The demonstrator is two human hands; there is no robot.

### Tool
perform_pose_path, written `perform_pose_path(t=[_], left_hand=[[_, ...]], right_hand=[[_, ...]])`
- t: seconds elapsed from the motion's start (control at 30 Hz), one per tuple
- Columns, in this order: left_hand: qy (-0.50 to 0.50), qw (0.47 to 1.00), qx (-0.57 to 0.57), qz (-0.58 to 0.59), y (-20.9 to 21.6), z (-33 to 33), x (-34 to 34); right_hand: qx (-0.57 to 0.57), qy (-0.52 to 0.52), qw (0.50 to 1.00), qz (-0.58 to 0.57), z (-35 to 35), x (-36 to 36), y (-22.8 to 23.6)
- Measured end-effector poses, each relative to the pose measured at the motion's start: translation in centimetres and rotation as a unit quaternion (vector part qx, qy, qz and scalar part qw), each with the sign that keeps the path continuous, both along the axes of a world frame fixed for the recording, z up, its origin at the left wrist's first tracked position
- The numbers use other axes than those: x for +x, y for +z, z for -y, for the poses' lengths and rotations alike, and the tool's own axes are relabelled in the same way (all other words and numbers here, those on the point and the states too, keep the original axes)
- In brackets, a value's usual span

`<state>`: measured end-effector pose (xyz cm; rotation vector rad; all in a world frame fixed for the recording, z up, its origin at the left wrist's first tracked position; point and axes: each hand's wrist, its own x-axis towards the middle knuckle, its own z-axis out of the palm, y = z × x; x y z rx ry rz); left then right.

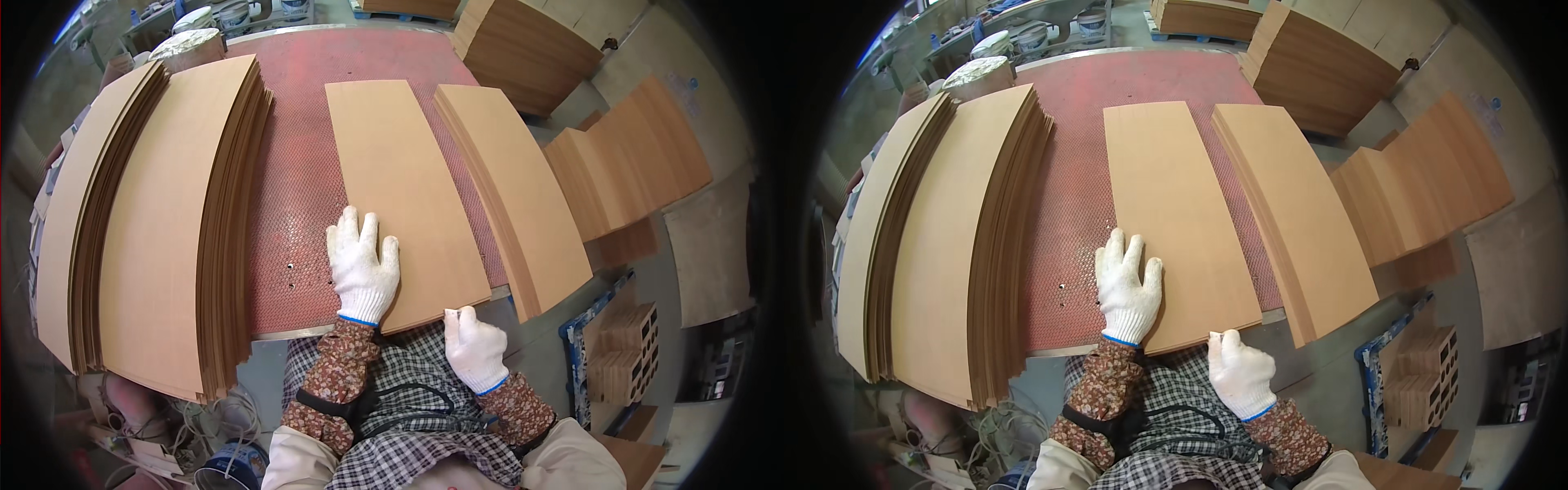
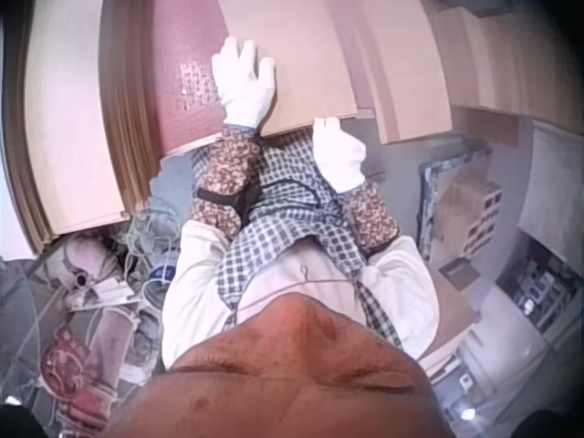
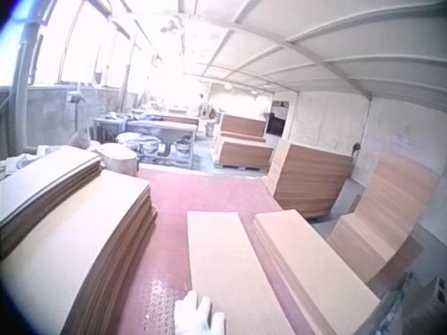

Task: The person picks up a wooden board from a stack, rubs a small block along its edges, and places it onto a new stack, repeating this for several boards.

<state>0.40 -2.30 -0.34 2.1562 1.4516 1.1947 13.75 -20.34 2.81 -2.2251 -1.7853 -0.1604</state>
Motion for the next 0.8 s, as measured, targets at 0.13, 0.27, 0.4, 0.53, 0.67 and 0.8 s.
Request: perform_pose_path(t=[0.13, 0.27, 0.4, 0.53, 0.67, 0.8], left_hand=[[0.003, 1.0, -0.002, 0.014, -0.4, 0.9, -0.3], [0.0, 1.0, 0.002, 0.006, -0.1, 0.7, -0.5], [-0.005, 1.0, 0.009, 0.006, 0.2, 0.6, -0.4], [0.001, 1.0, 0.005, 0.003, 0.5, -0.1, -0.3], [0.012, 0.999, 0.036, -0.012, 0.0, -0.7, -0.3], [-0.005, 1.0, 0.024, -0.007, 0.3, -0.8, -0.2]], right_hand=[[-0.037, -0.014, 0.999, -0.012, 1.0, -1.1, 0.1], [-0.05, -0.007, 0.998, 0.037, 0.6, -0.9, 0.2], [-0.094, 0.01, 0.995, 0.033, -1.2, -0.6, 1.8], [-0.143, 0.029, 0.989, 0.038, -7.3, 0.3, 2.5], [-0.154, 0.01, 0.986, 0.066, -17.4, 1.4, 2.0], [-0.158, 0.007, 0.983, 0.089, -27.0, 2.9, 2.4]])
